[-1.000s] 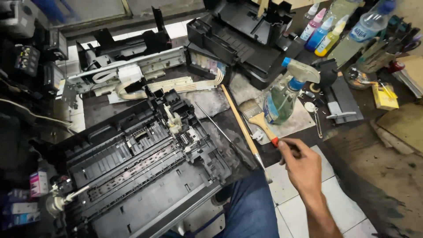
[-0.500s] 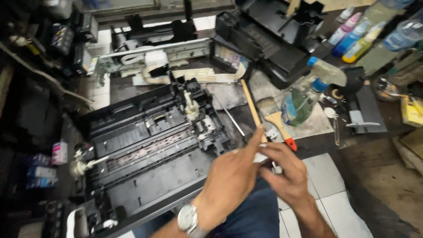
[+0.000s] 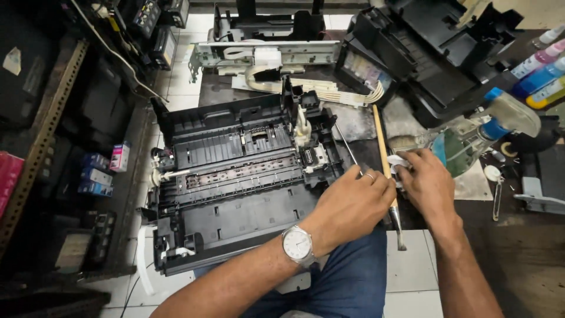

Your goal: Cleaning and repairing internal components of a disassembled inkjet printer using cleaning solution, a cloth, and a brush.

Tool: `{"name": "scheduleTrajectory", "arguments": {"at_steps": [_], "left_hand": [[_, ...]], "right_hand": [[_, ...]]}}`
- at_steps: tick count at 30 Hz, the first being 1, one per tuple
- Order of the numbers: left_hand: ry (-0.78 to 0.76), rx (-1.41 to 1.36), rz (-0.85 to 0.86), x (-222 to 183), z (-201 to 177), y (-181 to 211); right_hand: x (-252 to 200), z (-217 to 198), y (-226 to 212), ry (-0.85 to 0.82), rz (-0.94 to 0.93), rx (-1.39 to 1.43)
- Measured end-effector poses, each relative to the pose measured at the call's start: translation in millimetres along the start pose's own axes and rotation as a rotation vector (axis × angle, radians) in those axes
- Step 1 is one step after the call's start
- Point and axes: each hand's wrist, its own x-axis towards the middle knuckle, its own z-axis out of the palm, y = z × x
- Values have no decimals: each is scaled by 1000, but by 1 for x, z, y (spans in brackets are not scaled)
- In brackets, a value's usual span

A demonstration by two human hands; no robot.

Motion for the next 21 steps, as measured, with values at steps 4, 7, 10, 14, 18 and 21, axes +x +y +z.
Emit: {"name": "scheduleTrajectory", "arguments": {"at_steps": [4, 7, 10, 14, 18, 21], "left_hand": [[8, -10, 19, -3, 6, 0], [4, -40, 29, -3, 4, -1], [-85, -89, 60, 3, -8, -5], [-200, -140, -10, 19, -40, 0], [-269, -147, -30, 31, -59, 2], [-420, -164, -73, 47, -73, 1]], "right_hand": [[-2, -10, -14, -16, 69, 7], [-8, -15, -21, 88, 27, 31], [-14, -26, -27, 161, -61, 142], [-38, -49, -41, 406, -57, 309], [-76, -34, -24, 559, 254, 446], [-83, -34, 23, 648, 323, 287]]}}
